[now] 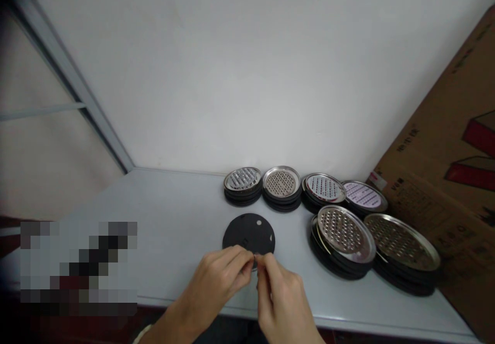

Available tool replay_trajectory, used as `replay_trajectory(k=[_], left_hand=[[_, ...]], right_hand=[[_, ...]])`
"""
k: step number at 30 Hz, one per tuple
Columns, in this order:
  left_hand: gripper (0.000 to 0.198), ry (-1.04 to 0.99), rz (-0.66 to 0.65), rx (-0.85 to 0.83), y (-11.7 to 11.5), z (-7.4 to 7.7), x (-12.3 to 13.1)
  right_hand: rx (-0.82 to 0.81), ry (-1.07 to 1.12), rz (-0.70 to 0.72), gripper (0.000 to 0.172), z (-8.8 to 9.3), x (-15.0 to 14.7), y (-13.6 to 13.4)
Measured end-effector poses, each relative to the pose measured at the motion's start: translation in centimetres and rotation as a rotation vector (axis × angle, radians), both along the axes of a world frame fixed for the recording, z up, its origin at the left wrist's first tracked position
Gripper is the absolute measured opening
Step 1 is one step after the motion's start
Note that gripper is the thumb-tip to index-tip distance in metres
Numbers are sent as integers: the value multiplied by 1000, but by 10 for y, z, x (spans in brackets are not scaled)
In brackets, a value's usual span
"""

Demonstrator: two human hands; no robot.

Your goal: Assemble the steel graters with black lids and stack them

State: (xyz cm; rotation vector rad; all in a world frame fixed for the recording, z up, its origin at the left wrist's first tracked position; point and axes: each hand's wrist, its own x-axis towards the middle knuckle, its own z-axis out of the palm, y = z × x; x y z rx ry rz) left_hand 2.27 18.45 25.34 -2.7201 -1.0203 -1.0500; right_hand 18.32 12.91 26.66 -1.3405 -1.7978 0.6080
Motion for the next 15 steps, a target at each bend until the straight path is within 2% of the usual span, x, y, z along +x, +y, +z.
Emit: replay_trajectory(k=[4,7,11,15], left_hand=[[15,-268,-133,-372,0,19,-1],[14,-411,-258,-611,1,35,-5],[11,-451,-349,-668,3,41,-9],[13,-402,-312,-695,3,34,-10]], right_hand=[[-68,292,-65,25,12,6,4],[-163,543,-26,27,21,11,7],[-201,725,53,25,22,13,9],[-216,733,74,24,18,11,10]])
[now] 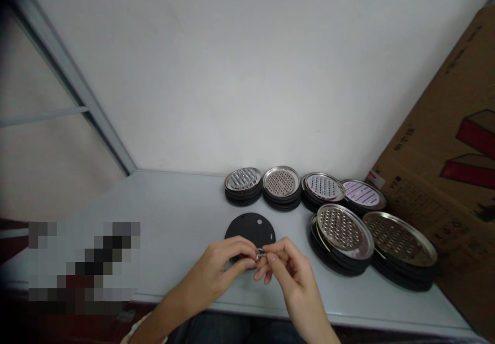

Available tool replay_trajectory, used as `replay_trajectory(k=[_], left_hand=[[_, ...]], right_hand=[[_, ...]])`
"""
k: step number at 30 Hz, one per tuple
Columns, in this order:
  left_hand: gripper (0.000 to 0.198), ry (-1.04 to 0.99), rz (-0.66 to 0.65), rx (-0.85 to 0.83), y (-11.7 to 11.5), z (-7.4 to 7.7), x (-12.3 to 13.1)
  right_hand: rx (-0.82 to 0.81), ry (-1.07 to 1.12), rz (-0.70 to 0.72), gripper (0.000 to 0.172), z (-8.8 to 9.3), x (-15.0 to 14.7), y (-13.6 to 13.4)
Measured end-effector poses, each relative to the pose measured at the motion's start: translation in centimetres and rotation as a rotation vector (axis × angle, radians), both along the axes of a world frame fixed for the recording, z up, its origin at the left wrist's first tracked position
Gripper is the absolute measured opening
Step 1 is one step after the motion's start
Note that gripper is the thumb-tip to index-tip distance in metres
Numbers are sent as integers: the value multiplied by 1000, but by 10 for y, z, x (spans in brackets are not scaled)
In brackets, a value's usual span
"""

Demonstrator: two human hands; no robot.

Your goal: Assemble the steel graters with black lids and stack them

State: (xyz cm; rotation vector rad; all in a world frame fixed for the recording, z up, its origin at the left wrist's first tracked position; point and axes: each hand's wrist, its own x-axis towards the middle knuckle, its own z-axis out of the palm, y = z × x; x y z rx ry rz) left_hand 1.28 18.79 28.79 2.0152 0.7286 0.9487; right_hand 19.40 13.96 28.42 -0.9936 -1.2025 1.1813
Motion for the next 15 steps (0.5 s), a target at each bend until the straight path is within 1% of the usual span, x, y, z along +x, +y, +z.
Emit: replay_trajectory(k=[2,5,8,12,15], left_hand=[[15,33,-15,-46,0,-1,0],[14,61,-49,-120,0,3,-2],[9,89,-37,-166,0,8,-5],[6,130,12,-125,-2,13,-10],[6,104,-25,-101,-2,18,-15]], right_hand=[[-12,-10,21,25,0,-1,0],[-12,-34,40,27,0,0,-1],[-10,-126,33,28,-1,0,-2],[-29,-203,43,30,-6,-1,-2],[-61,-195,67,32,-7,-1,0]])
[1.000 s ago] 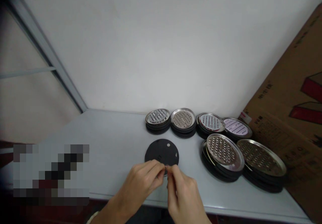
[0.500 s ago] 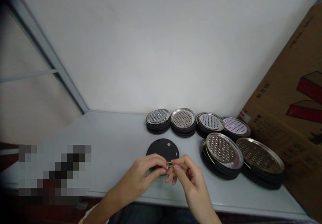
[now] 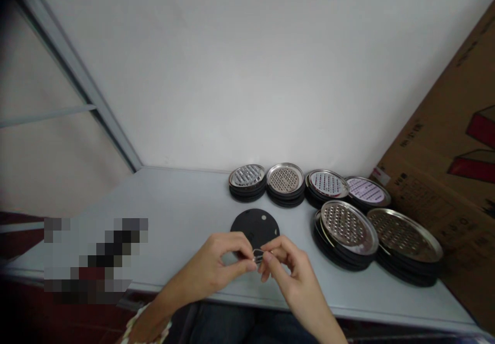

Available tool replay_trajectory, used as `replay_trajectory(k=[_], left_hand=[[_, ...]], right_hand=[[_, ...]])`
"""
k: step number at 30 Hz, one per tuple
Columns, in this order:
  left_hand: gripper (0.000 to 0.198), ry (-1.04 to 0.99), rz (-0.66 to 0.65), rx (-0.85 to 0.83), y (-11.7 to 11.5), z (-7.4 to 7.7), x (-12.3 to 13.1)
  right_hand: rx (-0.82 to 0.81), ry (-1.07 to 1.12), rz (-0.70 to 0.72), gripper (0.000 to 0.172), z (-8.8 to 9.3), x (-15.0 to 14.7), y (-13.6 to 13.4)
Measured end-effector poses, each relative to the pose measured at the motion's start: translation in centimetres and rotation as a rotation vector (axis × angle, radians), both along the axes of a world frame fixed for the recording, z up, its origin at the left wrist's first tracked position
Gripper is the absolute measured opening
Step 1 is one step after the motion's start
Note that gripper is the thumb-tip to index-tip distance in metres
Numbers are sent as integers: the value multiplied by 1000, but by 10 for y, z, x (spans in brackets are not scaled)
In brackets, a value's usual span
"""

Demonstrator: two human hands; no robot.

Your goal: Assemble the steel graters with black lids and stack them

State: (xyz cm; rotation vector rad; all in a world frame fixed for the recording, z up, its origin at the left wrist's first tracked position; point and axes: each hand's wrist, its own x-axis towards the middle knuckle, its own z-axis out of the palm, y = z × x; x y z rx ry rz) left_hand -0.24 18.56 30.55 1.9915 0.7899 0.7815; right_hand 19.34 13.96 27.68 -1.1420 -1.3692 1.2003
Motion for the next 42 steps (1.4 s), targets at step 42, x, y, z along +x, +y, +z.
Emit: replay_trajectory(k=[42], left_hand=[[13,99,-41,20,7,-13,5]], right_hand=[[-23,-70,8,34,6,4,3]])
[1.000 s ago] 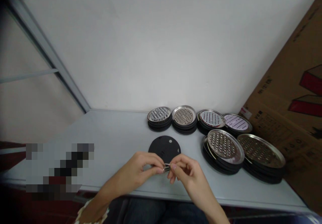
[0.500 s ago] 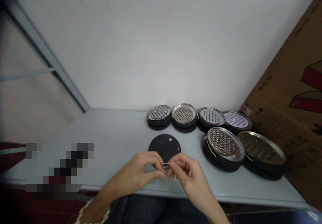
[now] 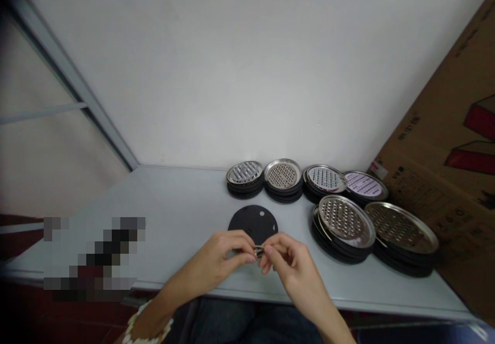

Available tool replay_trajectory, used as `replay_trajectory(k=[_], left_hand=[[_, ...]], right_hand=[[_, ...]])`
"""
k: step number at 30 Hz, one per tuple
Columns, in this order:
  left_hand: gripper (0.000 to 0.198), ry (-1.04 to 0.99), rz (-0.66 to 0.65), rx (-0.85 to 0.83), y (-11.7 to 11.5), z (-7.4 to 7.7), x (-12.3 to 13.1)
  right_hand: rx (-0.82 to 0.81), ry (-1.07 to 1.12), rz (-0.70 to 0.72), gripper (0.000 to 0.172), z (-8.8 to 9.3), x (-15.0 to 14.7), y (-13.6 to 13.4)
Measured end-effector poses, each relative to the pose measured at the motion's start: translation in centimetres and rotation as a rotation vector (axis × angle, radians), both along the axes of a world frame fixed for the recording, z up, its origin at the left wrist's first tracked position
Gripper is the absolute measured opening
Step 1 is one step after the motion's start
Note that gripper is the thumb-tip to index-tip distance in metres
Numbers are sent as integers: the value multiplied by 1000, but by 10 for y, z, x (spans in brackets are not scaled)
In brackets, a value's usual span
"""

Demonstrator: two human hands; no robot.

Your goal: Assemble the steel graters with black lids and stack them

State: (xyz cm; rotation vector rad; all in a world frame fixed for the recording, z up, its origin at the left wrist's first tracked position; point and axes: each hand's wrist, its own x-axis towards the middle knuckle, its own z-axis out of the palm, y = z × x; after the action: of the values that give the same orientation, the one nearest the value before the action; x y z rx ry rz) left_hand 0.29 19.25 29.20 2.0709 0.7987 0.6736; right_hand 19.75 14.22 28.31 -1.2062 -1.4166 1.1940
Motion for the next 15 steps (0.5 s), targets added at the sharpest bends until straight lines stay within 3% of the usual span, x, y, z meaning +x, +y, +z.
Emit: replay_trajectory(k=[4,11,15], left_hand=[[14,47,138,59,3,-9,5],[7,-37,-43,-9,5,-2,-2],[10,-2,80,46,8,-7,0]], right_hand=[[21,-47,-13,33,-6,-3,1],[54,-96,-17,33,-9,2,3],[76,-138,12,33,-7,-2,-2]])
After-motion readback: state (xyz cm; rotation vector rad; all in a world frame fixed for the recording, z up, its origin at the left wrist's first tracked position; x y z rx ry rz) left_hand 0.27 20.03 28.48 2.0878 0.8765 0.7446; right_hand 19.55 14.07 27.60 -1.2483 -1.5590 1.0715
